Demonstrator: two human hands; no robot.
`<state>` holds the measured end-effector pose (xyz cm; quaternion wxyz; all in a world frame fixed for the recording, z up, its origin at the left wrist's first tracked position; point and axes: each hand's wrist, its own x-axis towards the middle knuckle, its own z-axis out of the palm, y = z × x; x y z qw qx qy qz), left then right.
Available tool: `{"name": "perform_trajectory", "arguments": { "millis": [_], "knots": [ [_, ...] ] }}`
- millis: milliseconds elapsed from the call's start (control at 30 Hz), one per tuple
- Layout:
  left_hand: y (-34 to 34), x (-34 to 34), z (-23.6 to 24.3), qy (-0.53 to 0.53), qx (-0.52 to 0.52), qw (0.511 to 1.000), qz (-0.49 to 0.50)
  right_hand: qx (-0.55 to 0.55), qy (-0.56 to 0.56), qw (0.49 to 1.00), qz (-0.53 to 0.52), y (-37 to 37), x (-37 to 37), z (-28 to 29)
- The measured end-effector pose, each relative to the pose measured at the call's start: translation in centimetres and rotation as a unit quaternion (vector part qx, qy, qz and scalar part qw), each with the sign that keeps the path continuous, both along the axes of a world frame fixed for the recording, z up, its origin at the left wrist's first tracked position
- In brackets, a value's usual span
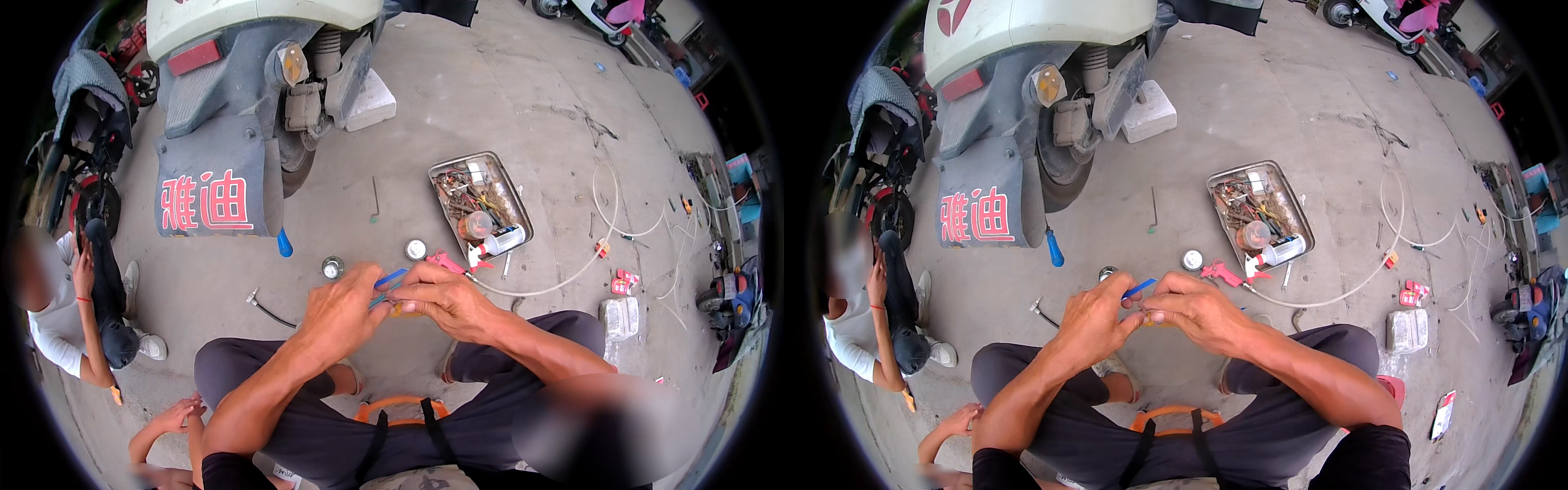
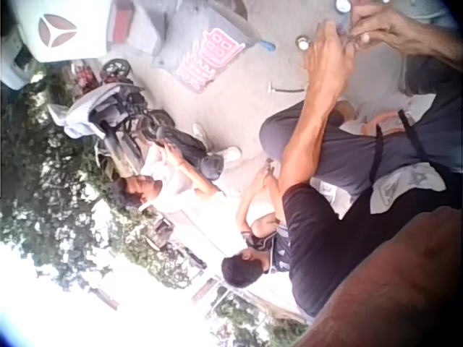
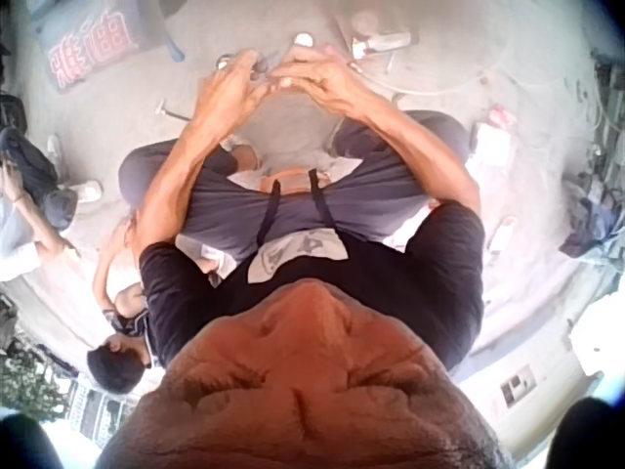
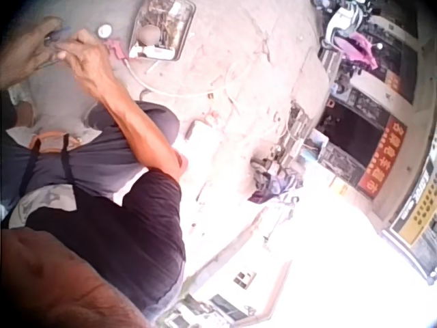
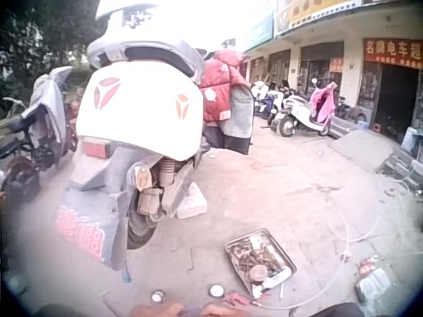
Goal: The person repairs a scooter by removing a screw from the rear tire assembly with a screwdriver, preparing adhesive from a packet, and applying it to a component by hand.
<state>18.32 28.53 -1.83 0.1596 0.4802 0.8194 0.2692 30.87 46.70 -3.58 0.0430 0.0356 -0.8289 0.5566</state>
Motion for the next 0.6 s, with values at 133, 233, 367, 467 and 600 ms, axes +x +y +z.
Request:
{"name": "perform_trajectory", "arguments": {
  "millis": [133,233,367,467,600],
  "knots": [
    [-0.1,-0.4,1.3,0.037,0.019,0.998,0.043,0.106,0.01,0.993,-0.055,2.4,-0.6,-1.1],
    [-0.4,-1.3,2.7,-0.035,0.018,0.994,0.101,0.268,-0.008,0.938,-0.219,6.4,-1.2,-2.0],
    [-0.7,-1.5,2.7,-0.098,0.059,0.989,0.097,0.313,0.015,0.884,-0.348,11.7,-1.5,-2.2],
    [-1.3,-1.7,3.0,-0.155,0.094,0.98,0.085,0.33,-0.029,0.865,-0.376,12.7,-2.0,-3.0],
    [-2.1,-1.8,2.0,-0.293,0.153,0.938,0.104,0.29,-0.065,0.905,-0.304,9.6,-2.7,-3.9]
  ]
}}
